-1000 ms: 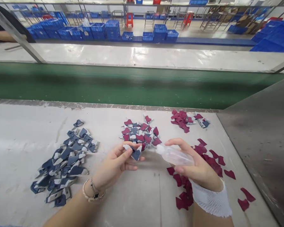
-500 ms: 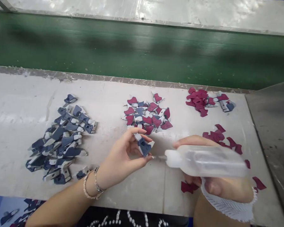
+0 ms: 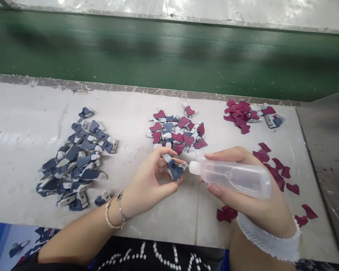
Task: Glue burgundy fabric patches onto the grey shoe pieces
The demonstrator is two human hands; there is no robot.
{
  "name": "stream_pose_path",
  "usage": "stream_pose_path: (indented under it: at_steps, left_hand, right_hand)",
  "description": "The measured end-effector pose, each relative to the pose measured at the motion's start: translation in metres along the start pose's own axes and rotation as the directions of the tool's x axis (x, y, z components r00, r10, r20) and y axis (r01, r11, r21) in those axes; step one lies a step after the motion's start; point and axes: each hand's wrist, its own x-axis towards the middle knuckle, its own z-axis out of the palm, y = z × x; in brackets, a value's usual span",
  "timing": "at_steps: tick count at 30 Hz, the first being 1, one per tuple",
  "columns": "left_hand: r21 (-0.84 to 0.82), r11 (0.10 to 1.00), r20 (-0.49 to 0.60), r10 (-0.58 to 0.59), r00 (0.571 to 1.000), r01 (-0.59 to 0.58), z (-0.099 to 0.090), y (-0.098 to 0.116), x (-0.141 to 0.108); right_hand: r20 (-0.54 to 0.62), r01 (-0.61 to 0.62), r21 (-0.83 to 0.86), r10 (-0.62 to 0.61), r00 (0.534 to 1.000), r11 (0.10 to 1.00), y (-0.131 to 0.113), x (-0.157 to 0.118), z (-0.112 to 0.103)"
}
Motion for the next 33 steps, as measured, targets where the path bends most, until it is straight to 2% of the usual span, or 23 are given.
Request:
stream_pose_path:
  at_steps: [4, 9, 16, 23, 26, 30, 33]
  left_hand:
    - [0.063, 0.998, -0.015, -0.002, 1.000, 0.003, 0.001, 0.002, -0.002]
    - [0.099, 0.994, -0.011, -0.032, 0.999, 0.033, 0.002, 0.004, -0.004]
    - [0.133, 0.991, -0.004, -0.014, 1.000, 0.014, 0.003, 0.003, -0.002]
    - [0.132, 0.991, -0.005, -0.017, 1.000, 0.018, 0.001, 0.003, -0.001]
    - [0.138, 0.990, -0.008, -0.020, 1.000, 0.020, 0.001, 0.001, -0.002]
    - [0.124, 0.992, 0.004, -0.033, 0.999, 0.032, 0.001, -0.001, -0.002]
    - [0.143, 0.990, 0.003, -0.018, 1.000, 0.018, 0.002, -0.001, -0.002]
  right_hand:
    - [-0.041, 0.068, -0.101, -0.072, 0.997, 0.993, -0.001, 0.000, 0.012]
    - [-0.002, 0.137, -0.239, -0.142, 0.990, 0.961, -0.004, 0.001, 0.016]
    - [0.024, 0.154, -0.292, -0.154, 0.988, 0.944, -0.004, 0.001, 0.016]
    - [0.048, 0.220, -0.407, -0.220, 0.974, 0.886, -0.005, 0.000, 0.016]
    - [0.047, 0.225, -0.416, -0.226, 0.973, 0.881, -0.006, 0.000, 0.017]
    - [0.100, 0.261, -0.398, -0.241, 0.965, 0.879, -0.008, 0.000, 0.018]
    - [0.046, 0.228, -0.412, -0.230, 0.972, 0.882, -0.008, -0.001, 0.019]
